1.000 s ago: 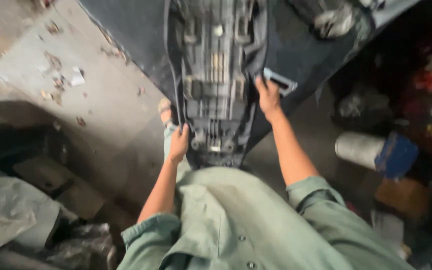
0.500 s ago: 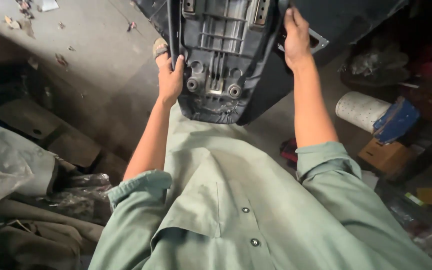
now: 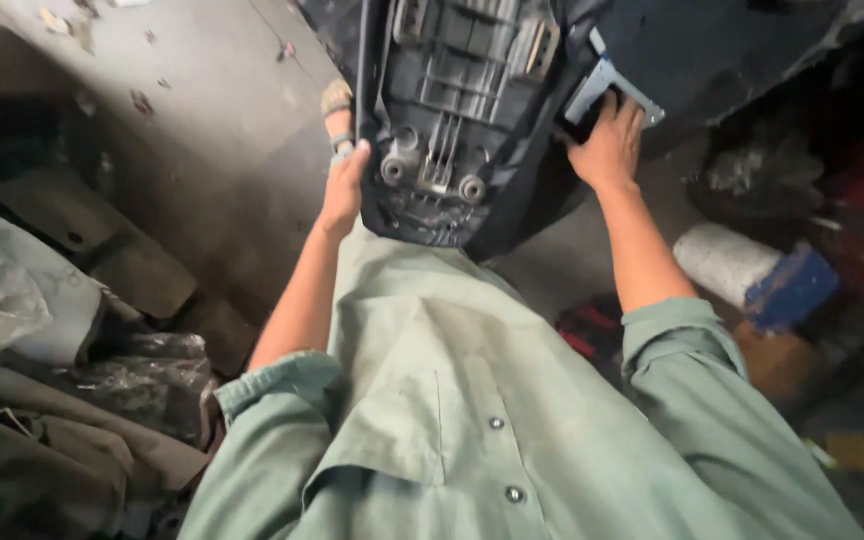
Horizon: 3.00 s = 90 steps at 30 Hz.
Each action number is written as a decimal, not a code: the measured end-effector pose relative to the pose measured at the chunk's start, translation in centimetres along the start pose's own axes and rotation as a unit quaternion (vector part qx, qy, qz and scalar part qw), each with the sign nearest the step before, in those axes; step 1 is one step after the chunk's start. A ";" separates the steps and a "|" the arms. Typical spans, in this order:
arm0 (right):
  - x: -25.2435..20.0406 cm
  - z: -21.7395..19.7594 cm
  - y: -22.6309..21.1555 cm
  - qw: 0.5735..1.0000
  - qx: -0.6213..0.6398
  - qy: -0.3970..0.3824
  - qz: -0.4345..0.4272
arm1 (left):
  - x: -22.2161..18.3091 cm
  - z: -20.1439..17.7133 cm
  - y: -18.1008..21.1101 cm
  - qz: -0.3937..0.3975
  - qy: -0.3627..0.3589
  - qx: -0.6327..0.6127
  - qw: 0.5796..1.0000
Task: The person fits a cover over a motorcycle seat base resting on their lap, pulls the fabric edges over the base, trims excess material, and fastens the cover in place using a staple gun, working around the mounting points.
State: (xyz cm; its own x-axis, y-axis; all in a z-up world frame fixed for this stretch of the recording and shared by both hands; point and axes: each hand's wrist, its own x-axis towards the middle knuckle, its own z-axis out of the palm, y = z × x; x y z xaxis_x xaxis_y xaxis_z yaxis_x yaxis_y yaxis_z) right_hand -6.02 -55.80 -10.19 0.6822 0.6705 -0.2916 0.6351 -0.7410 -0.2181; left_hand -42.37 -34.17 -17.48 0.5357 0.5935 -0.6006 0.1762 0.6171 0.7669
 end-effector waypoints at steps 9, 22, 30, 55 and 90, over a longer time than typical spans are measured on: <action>-1.1 -5.1 -0.2 0.943 0.187 -0.239 0.133 | -1.7 4.0 2.3 0.080 0.212 0.328 0.917; -4.6 -10.2 -13.8 0.901 -0.038 -0.431 -0.025 | -3.3 6.3 4.5 0.071 0.248 0.286 0.923; -3.4 -7.7 -13.1 0.883 -0.116 -0.451 -0.056 | -4.1 7.1 5.0 0.068 0.256 0.319 0.910; 3.5 -19.1 -11.2 0.968 0.033 -0.241 0.067 | 10.0 4.4 15.8 0.064 -0.025 0.226 0.972; 2.1 -12.2 -9.8 0.960 0.064 -0.161 0.222 | 22.1 6.4 18.5 -0.043 -0.238 0.244 0.939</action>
State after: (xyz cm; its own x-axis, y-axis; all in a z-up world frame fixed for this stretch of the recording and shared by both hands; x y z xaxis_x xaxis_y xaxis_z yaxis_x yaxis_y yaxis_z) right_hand -6.41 -46.69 2.69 0.7153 0.2570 -0.6498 0.2435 -0.9633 -0.1130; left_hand -21.95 -12.91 -15.11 0.7905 0.1816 -0.5850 0.5307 0.2737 0.8021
